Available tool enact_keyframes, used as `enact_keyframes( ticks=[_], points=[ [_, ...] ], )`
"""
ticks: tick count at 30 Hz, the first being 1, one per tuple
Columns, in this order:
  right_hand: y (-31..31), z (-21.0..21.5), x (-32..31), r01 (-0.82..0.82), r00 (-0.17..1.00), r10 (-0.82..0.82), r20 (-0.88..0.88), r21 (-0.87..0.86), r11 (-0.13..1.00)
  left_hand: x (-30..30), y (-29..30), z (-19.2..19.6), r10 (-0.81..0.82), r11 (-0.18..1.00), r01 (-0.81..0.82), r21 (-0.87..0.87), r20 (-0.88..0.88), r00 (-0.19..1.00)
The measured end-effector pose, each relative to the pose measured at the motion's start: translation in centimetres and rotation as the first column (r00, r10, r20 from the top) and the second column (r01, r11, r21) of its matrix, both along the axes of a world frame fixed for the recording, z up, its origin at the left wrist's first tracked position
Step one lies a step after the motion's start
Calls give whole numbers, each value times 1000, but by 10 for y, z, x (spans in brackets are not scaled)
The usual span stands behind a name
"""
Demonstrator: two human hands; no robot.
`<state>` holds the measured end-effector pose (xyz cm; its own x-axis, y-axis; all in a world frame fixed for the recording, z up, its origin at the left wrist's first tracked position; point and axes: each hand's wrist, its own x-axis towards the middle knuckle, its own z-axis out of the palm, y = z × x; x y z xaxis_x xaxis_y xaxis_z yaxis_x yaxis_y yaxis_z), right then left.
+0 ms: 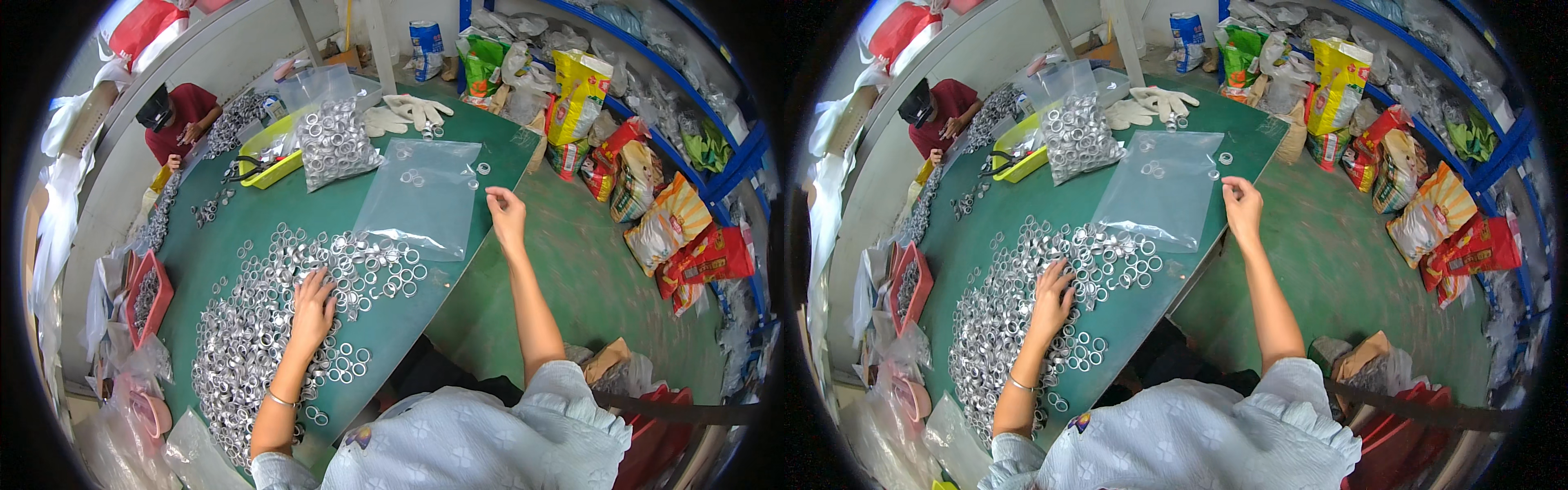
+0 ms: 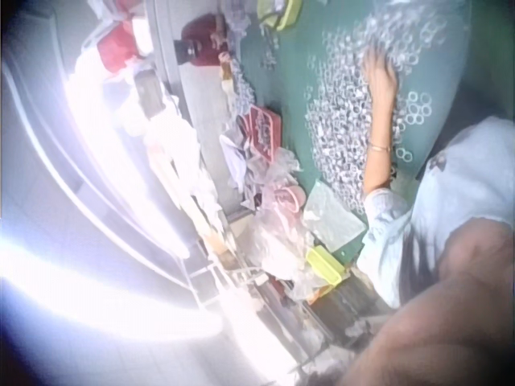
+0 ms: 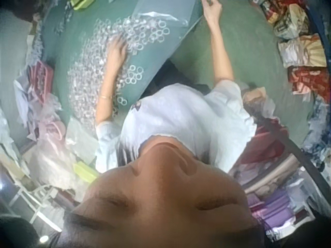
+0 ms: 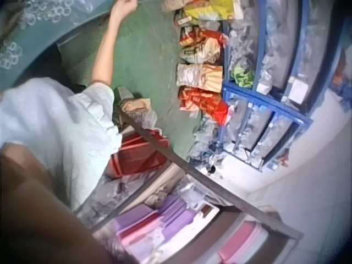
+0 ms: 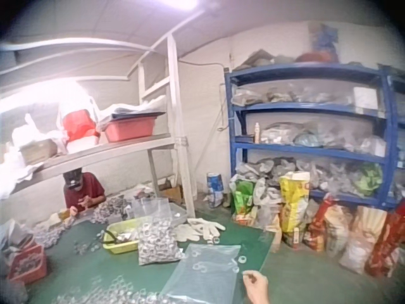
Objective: The person sorts metal rings from a large pile on a table by hand and places them into a plastic bag, occasionally picking up several at once.
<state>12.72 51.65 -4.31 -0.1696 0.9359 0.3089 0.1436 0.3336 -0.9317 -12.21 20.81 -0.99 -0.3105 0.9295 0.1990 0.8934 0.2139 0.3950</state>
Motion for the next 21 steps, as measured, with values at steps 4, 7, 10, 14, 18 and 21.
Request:
enact_keyframes(
  ticks=[4, 7, 10, 14, 18, 21],
  points=[
    [35, -13, -15, 105, 854, -264, 448, 349, 931, -2, 1, -9, 6, 999, -7, 32, 17, 1000],
    [37, -9, -28, 43, 753, -265, 603, 357, 933, -4, -4, -8, 14, 999, -14, 36, 19, 1000],
    [37, -7, -31, 50, 779, -268, 567, 370, 928, -5, -6, -7, 18, 999, -18, 39, 4, 1000],
    [44, -17, -16, 128, 939, -192, 286, 226, 966, 1, -1, -4, 23, 998, -24, 53, 8, 1000],
    [27, -3, -6, -68, 994, 53, -92, -174, 982, 10, 1, 5, 49, 993, -51, 107, 17, 999],
    [-5, 36, -2, -507, 784, 269, -560, -326, 798, 29, 7, 27, 34, 986, -50, 159, 101, 994]
  ],
)
